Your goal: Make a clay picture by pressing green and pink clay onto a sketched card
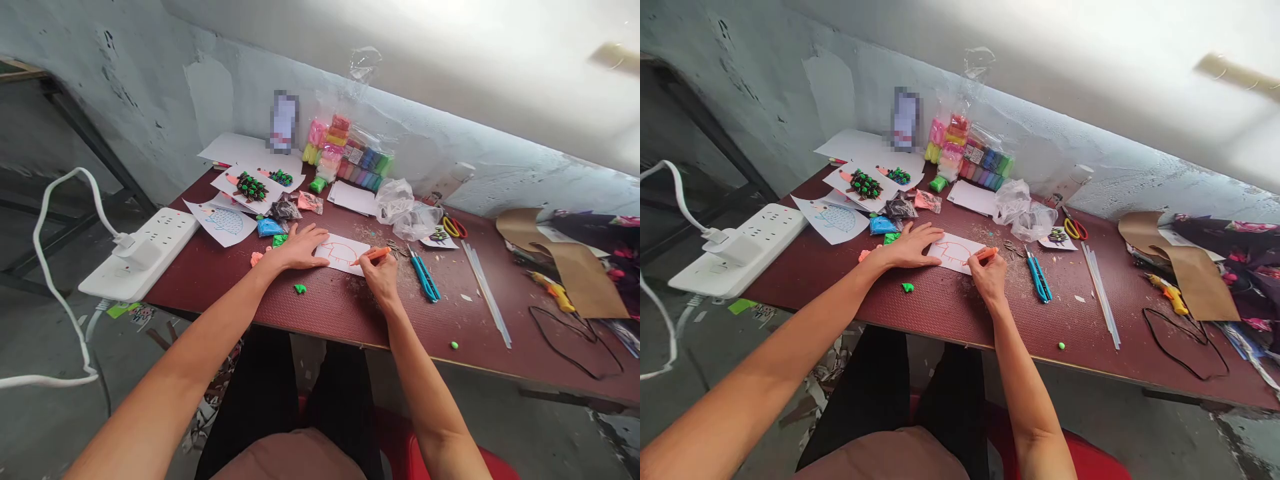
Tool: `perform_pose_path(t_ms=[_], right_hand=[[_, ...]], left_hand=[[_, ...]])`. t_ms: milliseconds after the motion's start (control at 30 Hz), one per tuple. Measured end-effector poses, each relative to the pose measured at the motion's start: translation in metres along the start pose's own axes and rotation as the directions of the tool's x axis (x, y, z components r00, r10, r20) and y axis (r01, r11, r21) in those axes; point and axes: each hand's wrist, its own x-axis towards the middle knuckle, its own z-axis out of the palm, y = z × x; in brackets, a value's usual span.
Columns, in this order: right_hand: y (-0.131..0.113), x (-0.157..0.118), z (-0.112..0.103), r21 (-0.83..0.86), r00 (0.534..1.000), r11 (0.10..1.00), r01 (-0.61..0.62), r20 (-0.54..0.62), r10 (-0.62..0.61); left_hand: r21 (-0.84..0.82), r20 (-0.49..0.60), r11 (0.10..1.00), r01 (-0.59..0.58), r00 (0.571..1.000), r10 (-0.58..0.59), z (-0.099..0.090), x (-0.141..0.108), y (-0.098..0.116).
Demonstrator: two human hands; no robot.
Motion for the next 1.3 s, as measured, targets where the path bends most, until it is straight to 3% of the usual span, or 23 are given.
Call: perform_pose_path(t_ms=[167, 600, 800, 1000, 1300], right_hand=[[0.001, 0.002, 0.000, 0.004, 0.998, 1.000, 0.015, -0.062, -0.014], [0.001, -0.001, 0.003, -0.024, 0.998, 0.999, 0.032, 0.046, -0.031], [0.000, -0.002, 0.006, 0.079, 0.998, 0.997, 0.026, 0.055, -0.030], [-0.006, -0.007, 0.014, 0.086, 0.982, 0.988, 0.125, 0.131, -0.135], [-0.003, -0.008, 0.016, 0.046, 0.977, 0.988, 0.146, 0.152, -0.151]], left_hand=[[-0.010, 0.019, 1.000, -0.002, 1.000, 0.002, -0.001, 0.000, -0.001], [-0.015, 0.018, 1.000, 0.000, 1.000, 0.001, 0.000, 0.002, -0.003], [-0.026, 0.006, 1.000, -0.015, 1.000, 0.015, 0.002, 0.002, -0.005], [-0.024, -0.008, 1.000, -0.010, 1.000, 0.010, 0.003, 0.003, -0.006], [-0.020, -0.011, 1.000, -0.019, 1.000, 0.019, 0.006, 0.005, -0.007]])
